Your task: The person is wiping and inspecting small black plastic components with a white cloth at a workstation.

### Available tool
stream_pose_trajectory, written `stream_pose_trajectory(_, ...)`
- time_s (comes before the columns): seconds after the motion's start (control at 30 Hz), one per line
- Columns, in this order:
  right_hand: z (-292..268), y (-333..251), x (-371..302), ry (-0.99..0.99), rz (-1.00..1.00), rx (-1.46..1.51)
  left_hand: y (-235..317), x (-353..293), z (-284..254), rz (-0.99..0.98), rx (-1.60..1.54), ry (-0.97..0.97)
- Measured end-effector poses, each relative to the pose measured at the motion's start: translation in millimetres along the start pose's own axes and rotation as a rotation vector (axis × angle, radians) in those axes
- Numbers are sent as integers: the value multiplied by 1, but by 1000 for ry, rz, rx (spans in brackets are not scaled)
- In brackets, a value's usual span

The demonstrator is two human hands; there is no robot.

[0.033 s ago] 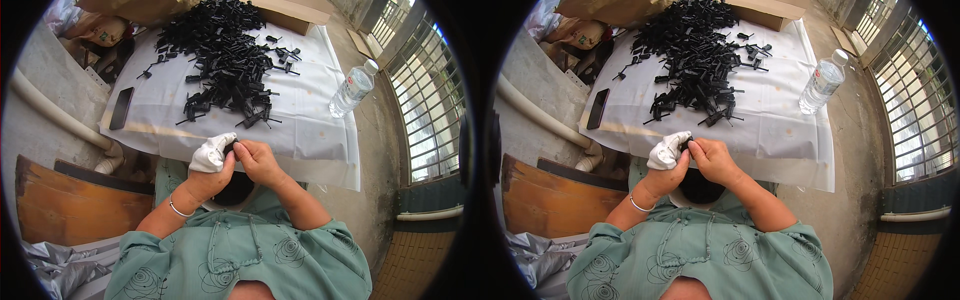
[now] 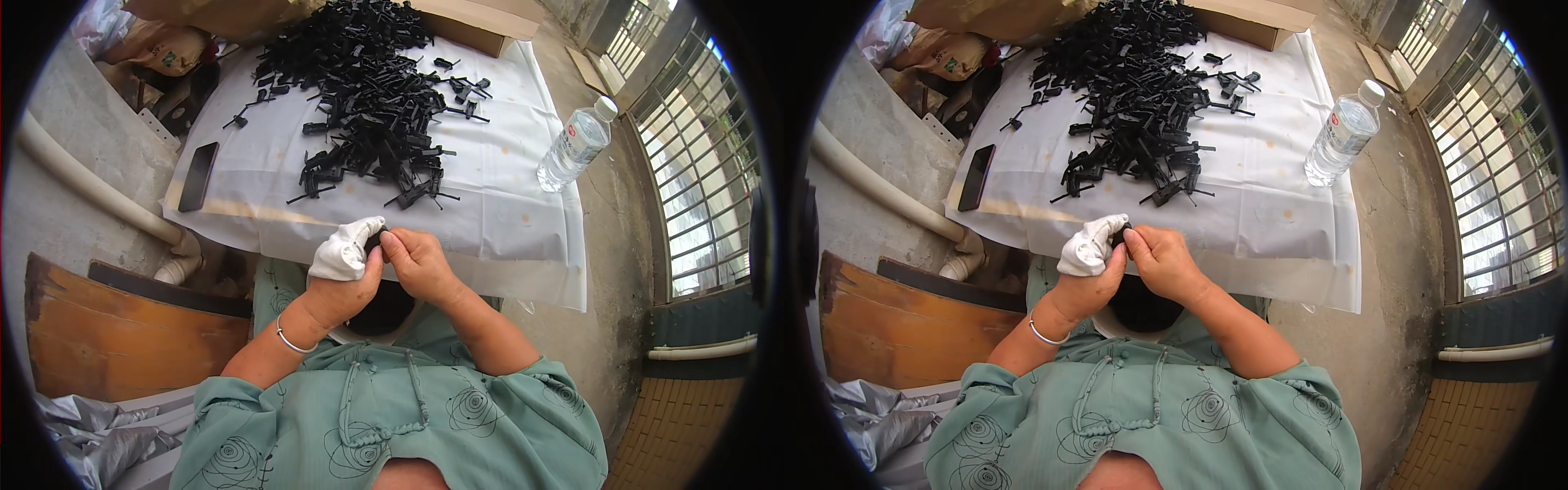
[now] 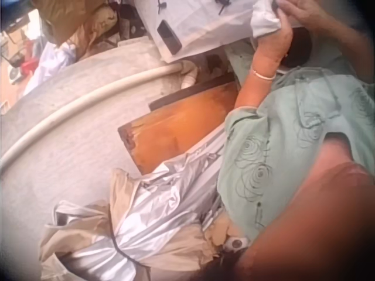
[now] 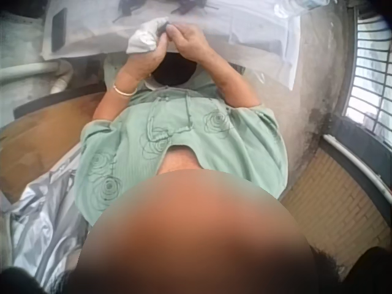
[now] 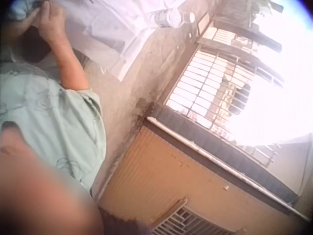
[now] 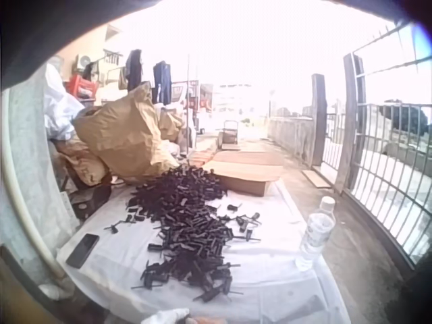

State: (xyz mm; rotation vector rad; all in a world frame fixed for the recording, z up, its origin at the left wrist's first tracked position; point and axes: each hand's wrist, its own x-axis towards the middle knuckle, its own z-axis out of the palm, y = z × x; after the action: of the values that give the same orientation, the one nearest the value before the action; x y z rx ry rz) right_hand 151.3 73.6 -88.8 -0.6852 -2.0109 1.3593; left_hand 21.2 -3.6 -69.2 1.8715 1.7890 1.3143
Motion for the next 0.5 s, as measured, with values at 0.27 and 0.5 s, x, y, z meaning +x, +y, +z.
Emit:
stream_pose_trajectory(0.27,7,7,-1,-3,108,250,-9,-6,6,-179,-255,20)
stream_pose_trajectory(0.5,-15,8,-6,-141,-55,-168,-11,1,-12,-539,-787,-94)
